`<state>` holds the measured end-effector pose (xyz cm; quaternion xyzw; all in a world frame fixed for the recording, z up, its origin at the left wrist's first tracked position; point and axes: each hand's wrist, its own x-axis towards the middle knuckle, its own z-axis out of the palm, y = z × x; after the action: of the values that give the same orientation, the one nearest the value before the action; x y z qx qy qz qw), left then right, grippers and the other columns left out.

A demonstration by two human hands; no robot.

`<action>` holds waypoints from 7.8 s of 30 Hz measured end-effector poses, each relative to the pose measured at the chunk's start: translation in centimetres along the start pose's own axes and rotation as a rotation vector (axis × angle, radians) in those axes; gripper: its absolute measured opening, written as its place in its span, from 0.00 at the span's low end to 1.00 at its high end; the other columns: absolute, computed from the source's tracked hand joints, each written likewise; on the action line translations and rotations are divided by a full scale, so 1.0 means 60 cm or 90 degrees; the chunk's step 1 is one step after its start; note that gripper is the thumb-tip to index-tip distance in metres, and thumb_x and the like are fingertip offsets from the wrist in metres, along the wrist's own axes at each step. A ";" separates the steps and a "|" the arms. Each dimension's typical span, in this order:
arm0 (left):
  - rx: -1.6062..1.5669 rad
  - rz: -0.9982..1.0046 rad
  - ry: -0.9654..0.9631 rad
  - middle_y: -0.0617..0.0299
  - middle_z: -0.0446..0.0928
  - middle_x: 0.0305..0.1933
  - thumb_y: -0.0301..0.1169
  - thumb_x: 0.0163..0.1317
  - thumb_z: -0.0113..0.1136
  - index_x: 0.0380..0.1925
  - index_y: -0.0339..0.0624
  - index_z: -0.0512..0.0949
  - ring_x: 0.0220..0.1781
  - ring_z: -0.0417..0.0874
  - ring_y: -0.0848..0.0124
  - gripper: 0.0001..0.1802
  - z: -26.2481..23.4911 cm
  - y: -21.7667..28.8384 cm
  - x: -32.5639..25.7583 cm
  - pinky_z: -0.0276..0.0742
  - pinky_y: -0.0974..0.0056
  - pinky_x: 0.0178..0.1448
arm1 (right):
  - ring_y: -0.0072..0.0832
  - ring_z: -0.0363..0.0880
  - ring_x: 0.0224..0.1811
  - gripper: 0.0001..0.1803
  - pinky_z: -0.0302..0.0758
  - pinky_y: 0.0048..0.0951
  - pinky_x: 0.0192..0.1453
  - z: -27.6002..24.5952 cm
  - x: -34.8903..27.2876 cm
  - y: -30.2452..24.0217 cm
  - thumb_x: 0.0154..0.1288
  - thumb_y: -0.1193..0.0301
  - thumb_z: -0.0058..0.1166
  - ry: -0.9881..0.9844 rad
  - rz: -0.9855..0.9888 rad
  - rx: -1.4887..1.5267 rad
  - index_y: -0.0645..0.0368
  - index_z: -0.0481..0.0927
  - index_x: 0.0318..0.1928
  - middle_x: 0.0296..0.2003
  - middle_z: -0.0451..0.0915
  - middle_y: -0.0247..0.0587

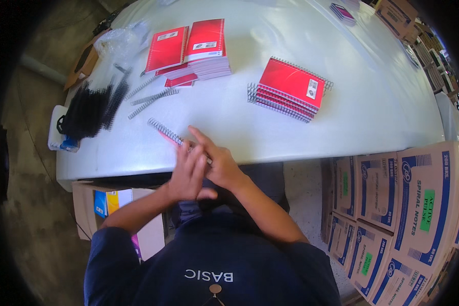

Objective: The person picks up a red notebook and a plastic spiral coil, threads the coil through the holes by hand, and adds the finished notebook to a stack.

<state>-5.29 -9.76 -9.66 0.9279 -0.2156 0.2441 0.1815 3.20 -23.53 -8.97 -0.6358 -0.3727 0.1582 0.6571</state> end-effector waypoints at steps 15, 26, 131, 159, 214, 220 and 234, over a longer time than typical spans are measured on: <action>-0.048 -0.071 -0.163 0.66 0.76 0.36 0.28 0.49 0.66 0.41 0.48 0.78 0.42 0.76 0.67 0.16 -0.123 0.003 0.160 0.58 0.58 0.56 | 0.38 0.80 0.44 0.37 0.75 0.32 0.48 -0.012 0.020 -0.006 0.55 0.80 0.59 0.076 0.072 0.030 0.58 0.58 0.65 0.39 0.79 0.48; -0.048 -0.061 -0.198 0.64 0.78 0.35 0.27 0.48 0.66 0.32 0.45 0.78 0.38 0.77 0.66 0.10 -0.126 0.003 0.174 0.61 0.59 0.51 | 0.36 0.80 0.46 0.33 0.74 0.33 0.50 -0.011 0.024 -0.020 0.56 0.80 0.57 0.062 0.106 0.099 0.60 0.61 0.63 0.42 0.78 0.48; -0.326 -0.436 -0.112 0.63 0.67 0.21 0.44 0.71 0.45 0.33 0.37 0.70 0.24 0.65 0.75 0.20 -0.103 -0.118 0.111 0.66 0.68 0.32 | 0.18 0.78 0.41 0.13 0.74 0.21 0.49 -0.093 0.029 -0.009 0.59 0.80 0.58 0.149 0.074 0.075 0.68 0.80 0.46 0.39 0.82 0.39; 0.078 -0.087 -0.144 0.63 0.77 0.39 0.33 0.52 0.65 0.37 0.46 0.78 0.44 0.76 0.63 0.12 -0.152 -0.096 0.176 0.65 0.59 0.50 | 0.21 0.79 0.41 0.13 0.74 0.22 0.48 -0.092 0.024 -0.016 0.61 0.79 0.56 0.094 0.024 -0.026 0.66 0.80 0.47 0.40 0.83 0.42; 0.193 -0.069 0.079 0.63 0.75 0.34 0.54 0.54 0.56 0.33 0.47 0.77 0.41 0.75 0.65 0.22 -0.128 -0.093 0.063 0.61 0.57 0.46 | 0.34 0.82 0.45 0.15 0.75 0.28 0.49 -0.002 -0.005 -0.025 0.61 0.81 0.52 0.029 -0.055 -0.093 0.64 0.78 0.49 0.45 0.81 0.49; 0.121 -0.123 0.100 0.62 0.72 0.27 0.47 0.52 0.64 0.22 0.46 0.74 0.30 0.72 0.66 0.17 -0.102 -0.094 0.068 0.62 0.61 0.38 | 0.33 0.82 0.45 0.17 0.75 0.27 0.49 0.001 0.001 -0.019 0.61 0.82 0.52 0.019 -0.033 -0.061 0.64 0.78 0.51 0.46 0.81 0.49; 0.291 0.065 0.172 0.28 0.47 0.69 0.78 0.49 0.32 0.66 0.32 0.53 0.73 0.40 0.35 0.61 -0.081 -0.071 -0.011 0.23 0.33 0.68 | 0.40 0.82 0.45 0.21 0.77 0.31 0.49 0.012 0.001 -0.010 0.55 0.86 0.52 0.040 -0.192 -0.159 0.64 0.78 0.51 0.45 0.81 0.48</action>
<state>-5.55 -3.80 -7.04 0.8917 -0.1754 0.4168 -0.0185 2.60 -23.06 -8.45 -0.6537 -0.4602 -0.0094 0.6006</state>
